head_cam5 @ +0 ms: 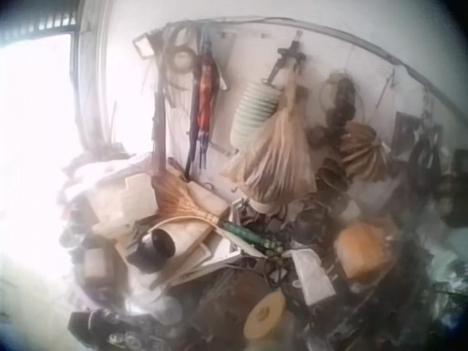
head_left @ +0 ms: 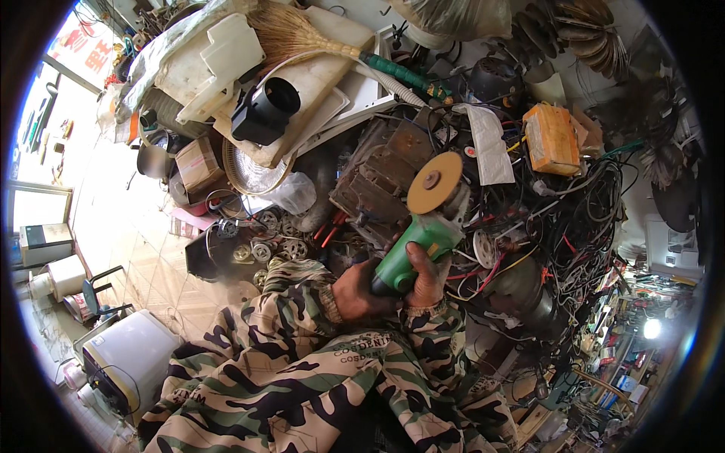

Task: The person sits on the floor and uses a screwdriver to remove screws from a metal casing. They then use a green angle grinder to cut or grind a section of the casing, producing sparks, before returning to unscrew additional fasteners.

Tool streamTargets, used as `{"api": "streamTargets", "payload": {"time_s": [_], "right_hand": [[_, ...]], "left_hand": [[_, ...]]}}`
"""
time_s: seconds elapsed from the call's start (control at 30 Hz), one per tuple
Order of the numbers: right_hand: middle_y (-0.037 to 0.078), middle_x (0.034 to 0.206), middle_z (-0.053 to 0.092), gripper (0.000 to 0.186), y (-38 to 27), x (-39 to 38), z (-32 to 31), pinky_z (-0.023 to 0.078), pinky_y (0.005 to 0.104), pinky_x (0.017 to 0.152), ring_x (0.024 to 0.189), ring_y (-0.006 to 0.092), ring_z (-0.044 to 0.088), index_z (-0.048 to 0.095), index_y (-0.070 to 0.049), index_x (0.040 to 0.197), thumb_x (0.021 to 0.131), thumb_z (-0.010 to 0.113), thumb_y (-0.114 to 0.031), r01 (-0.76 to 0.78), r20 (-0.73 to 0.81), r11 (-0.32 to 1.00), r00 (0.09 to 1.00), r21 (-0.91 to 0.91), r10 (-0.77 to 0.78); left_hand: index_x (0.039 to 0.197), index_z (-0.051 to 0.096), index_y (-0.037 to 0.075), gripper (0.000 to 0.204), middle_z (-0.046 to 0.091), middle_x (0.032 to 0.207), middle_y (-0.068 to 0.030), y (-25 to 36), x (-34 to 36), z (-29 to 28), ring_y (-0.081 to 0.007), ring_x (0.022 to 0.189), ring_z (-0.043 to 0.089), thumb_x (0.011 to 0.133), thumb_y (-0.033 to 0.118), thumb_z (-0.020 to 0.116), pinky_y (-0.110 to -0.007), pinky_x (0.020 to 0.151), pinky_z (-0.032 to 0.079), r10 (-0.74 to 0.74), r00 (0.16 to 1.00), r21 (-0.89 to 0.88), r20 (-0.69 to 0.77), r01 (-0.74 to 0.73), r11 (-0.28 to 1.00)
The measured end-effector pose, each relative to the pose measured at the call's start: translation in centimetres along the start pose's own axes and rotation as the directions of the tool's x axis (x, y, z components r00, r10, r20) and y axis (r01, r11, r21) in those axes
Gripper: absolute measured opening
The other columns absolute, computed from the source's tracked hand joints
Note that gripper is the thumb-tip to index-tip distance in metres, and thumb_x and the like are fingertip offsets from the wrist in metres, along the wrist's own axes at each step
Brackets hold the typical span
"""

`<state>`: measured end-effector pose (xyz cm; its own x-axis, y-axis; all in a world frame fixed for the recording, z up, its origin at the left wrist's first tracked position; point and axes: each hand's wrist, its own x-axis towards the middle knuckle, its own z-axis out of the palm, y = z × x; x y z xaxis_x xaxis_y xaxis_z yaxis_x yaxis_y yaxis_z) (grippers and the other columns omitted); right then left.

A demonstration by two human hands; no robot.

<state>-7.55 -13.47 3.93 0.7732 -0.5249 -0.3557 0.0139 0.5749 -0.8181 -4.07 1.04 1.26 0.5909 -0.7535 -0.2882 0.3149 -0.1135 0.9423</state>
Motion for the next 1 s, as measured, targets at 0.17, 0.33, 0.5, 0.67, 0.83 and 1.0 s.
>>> {"api": "streamTargets", "payload": {"time_s": [0.17,0.33,0.5,0.67,0.83,1.0], "right_hand": [[0.011,0.094,0.062,0.052,3.6,0.7,-3.5,0.053,0.0428,0.066,0.079,0.0244,0.064,0.052,-0.005,0.117,0.075,0.08,-0.018,-0.007,-0.03,0.983,1.0,-0.182,0.002],[0.01,0.094,0.061,0.057,0.5,-0.5,-0.1,0.051,0.0443,0.065,0.076,0.0235,0.063,0.051,-0.003,0.118,0.075,0.081,-0.024,-0.135,-0.143,0.983,0.983,-0.122,0.117],[0.009,0.092,0.062,0.054,2.8,0.2,-3.0,0.049,0.0452,0.064,0.074,0.0226,0.062,0.054,-0.001,0.114,0.074,0.081,-0.027,-0.072,-0.164,0.961,0.986,-0.267,0.029],[0.008,0.091,0.061,0.05,2.5,0.3,-3.2,0.048,0.045,0.063,0.075,0.0213,0.06,0.058,-0.002,0.11,0.075,0.081,-0.028,-0.095,-0.103,0.937,0.993,-0.335,0.064],[0.009,0.099,0.059,0.063,1.9,-0.5,-2.0,0.048,0.0451,0.065,0.08,0.0217,0.059,0.048,-0.004,0.119,0.073,0.083,-0.03,-0.149,-0.132,0.953,0.984,-0.263,0.118],[0.01,0.1,0.06,0.061,3.4,-0.6,-4.1,0.049,0.0444,0.068,0.081,0.0227,0.06,0.048,-0.006,0.118,0.074,0.082,-0.03,-0.119,-0.234,0.899,0.972,-0.421,0.02]], "left_hand": [[0.124,0.054,-0.003,0.07,0.065,0.112,-0.0129,0.2,0.3,-0.5,-0.0219,0.101,0.062,0.069,0.026,0.085,-0.036,0.089,0.049,-0.096,0.987,-0.143,0.125,0.114,0.983],[0.12,0.057,-0.003,0.067,0.066,0.109,-0.0133,-0.6,1.1,-0.2,-0.0219,0.097,0.064,0.069,0.028,0.086,-0.036,0.087,0.049,-0.109,0.978,-0.151,0.177,0.137,0.979],[0.118,0.058,-0.003,0.068,0.067,0.103,-0.0142,0.9,0.1,-0.2,-0.0236,0.093,0.065,0.067,0.031,0.086,-0.036,0.084,0.05,-0.206,0.978,0.049,0.044,0.204,0.978],[0.118,0.058,-0.004,0.069,0.067,0.105,-0.0148,-1.0,0.6,-0.2,-0.0248,0.093,0.066,0.067,0.033,0.087,-0.037,0.084,0.05,-0.163,0.977,-0.106,0.135,0.178,0.978],[0.124,0.054,-0.004,0.074,0.064,0.112,-0.0168,-2.1,0.4,0.5,-0.0261,0.098,0.064,0.068,0.032,0.086,-0.039,0.087,0.05,-0.075,0.991,-0.188,0.111,0.095,0.978],[0.111,0.06,-0.002,0.065,0.069,0.094,-0.0189,-2.9,0.2,1.1,-0.0307,0.086,0.069,0.064,0.036,0.085,-0.039,0.076,0.053,-0.041,0.999,-0.193,0.013,0.042,0.98]]}}
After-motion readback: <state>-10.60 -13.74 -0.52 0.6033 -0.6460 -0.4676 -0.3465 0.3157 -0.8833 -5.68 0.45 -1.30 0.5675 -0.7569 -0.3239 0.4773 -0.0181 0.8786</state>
